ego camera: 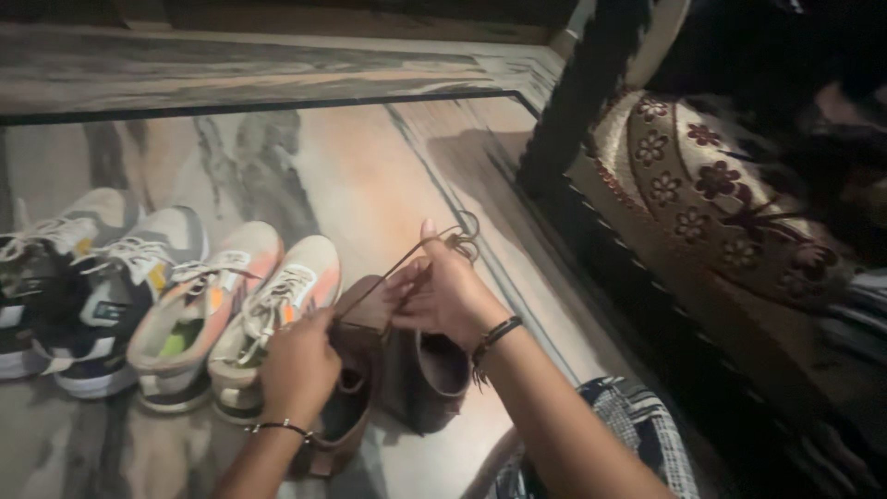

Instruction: The person unties the shoelaces of a pair of brown shoes. They pull the laces, loosen the knots, and remove the laces from the eyelets.

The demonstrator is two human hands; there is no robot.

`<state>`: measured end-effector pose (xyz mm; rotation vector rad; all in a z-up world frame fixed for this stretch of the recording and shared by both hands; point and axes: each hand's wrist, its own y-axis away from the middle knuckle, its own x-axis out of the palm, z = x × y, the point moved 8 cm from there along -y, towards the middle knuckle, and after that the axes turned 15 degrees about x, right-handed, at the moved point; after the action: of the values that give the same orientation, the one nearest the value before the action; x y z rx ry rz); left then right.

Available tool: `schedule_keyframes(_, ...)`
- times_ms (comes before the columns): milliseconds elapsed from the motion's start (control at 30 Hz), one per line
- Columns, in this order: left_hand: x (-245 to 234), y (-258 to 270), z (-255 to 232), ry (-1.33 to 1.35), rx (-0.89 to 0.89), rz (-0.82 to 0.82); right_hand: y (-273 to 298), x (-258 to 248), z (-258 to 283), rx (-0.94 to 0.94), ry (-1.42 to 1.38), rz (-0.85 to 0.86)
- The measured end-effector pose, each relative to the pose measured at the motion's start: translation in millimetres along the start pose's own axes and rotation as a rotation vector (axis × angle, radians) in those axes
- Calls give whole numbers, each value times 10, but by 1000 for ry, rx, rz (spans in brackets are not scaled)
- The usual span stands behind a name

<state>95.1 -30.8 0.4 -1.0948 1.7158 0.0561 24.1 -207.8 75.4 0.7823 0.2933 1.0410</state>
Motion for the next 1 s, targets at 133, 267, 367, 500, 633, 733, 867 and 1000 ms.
schedule_keyframes(133, -38, 26, -12, 19, -60, -27, 297, -79, 366, -503, 457, -339)
schedule_keyframes(267, -133, 28, -66, 2, -40, -91, 1031, 147, 625, -1067, 1003, -944)
schedule_keyframes(367, -114, 35, -31, 2, -134, -44, 1453, 276, 717, -1393, 962, -1029)
schedule_keyframes(500, -62, 13, -23, -10, -149, 39, 1105, -29, 734, -817, 429, -596)
schedule_keyframes(633, -106, 65, -22, 12, -78, -47, 741, 43, 465, -340, -17, -85)
schedule_keyframes(733, -46, 41, 16, -19, -103, -61, 966, 64, 582, -582, 301, -230)
schedule_keyframes(867, 52, -14, 13, -116, -54, 57, 1843, 343, 778, -1527, 847, -568)
schedule_keyframes(1000, 65, -19, 28, -89, -67, 81, 2187, 274, 892, -1664, 962, -801)
